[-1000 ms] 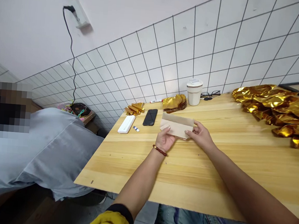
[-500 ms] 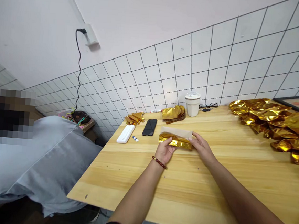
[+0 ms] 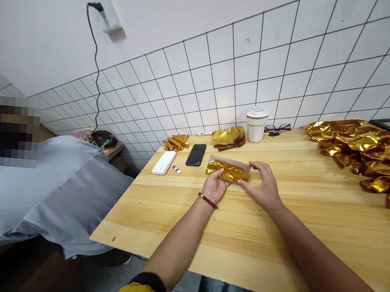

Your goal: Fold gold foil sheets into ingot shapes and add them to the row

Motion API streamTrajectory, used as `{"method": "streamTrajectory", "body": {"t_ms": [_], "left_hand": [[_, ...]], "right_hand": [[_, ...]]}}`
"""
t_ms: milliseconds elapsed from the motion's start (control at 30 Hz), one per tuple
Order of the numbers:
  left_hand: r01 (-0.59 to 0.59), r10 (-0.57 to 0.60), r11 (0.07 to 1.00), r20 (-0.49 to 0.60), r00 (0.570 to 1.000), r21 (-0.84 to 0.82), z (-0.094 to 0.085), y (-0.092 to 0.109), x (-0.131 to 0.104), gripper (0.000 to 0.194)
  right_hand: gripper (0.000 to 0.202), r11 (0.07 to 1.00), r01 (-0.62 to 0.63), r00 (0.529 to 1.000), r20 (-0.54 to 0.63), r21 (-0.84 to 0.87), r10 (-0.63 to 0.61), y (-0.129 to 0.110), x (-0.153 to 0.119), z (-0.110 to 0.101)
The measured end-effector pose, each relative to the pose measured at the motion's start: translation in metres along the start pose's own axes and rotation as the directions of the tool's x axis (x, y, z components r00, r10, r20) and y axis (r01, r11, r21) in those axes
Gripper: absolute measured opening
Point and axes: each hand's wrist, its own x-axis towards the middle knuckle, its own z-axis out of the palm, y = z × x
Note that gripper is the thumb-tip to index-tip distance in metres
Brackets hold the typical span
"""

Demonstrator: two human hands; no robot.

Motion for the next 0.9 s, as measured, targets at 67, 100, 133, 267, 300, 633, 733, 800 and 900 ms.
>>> {"method": "streamTrajectory", "body": {"t_ms": [67, 100, 133, 267, 300, 633, 733, 800, 900], "left_hand": [[0.007, -0.007, 1.000, 0.005, 1.000, 0.002, 0.001, 0.000, 0.000, 0.023], [0.012, -0.012, 1.000, 0.009, 1.000, 0.003, 0.002, 0.000, -0.001, 0.022], [0.016, -0.016, 1.000, 0.012, 1.000, 0.004, 0.003, 0.000, -0.001, 0.022], [0.004, -0.004, 1.000, -0.005, 1.000, 0.016, 0.005, -0.002, -0.003, 0.022], [0.010, -0.010, 1.000, -0.008, 1.000, 0.019, 0.005, -0.003, -0.003, 0.021], [0.042, -0.045, 0.999, -0.107, 0.993, -0.029, 0.015, 0.004, 0.005, 0.020], [-0.019, 0.012, 0.998, -0.124, 0.992, -0.055, 0.029, 0.002, 0.012, 0.019], [-0.048, 0.034, 0.994, -0.134, 0.990, -0.099, 0.035, -0.004, 0.015, 0.016], [-0.072, 0.050, 0.984, -0.137, 0.989, -0.161, 0.034, -0.017, 0.016, 0.015]], "right_hand": [[0.050, 0.997, 0.030, 1.000, 0.006, -0.076, -0.030, 0.000, 0.000, 0.000], [0.050, 0.993, 0.026, 1.000, 0.003, -0.114, -0.026, 0.000, 0.000, 0.000], [0.051, 0.988, 0.018, 1.000, -0.003, -0.151, -0.019, 0.000, -0.001, 0.001], [0.047, 0.963, 0.037, 0.999, 0.018, -0.266, -0.034, -0.003, -0.003, 0.001], [0.046, 0.956, 0.046, 0.999, 0.033, -0.290, -0.038, -0.005, -0.004, 0.001], [0.041, 0.950, -0.052, 0.999, -0.020, -0.309, 0.049, -0.004, -0.002, -0.001], [0.039, 0.962, -0.139, 0.990, -0.028, -0.234, 0.137, 0.001, 0.000, 0.000], [0.036, 0.965, -0.174, 0.985, -0.038, -0.196, 0.170, 0.003, 0.001, 0.000], [0.037, 0.968, -0.190, 0.981, -0.067, -0.166, 0.182, 0.003, 0.002, -0.001]]}}
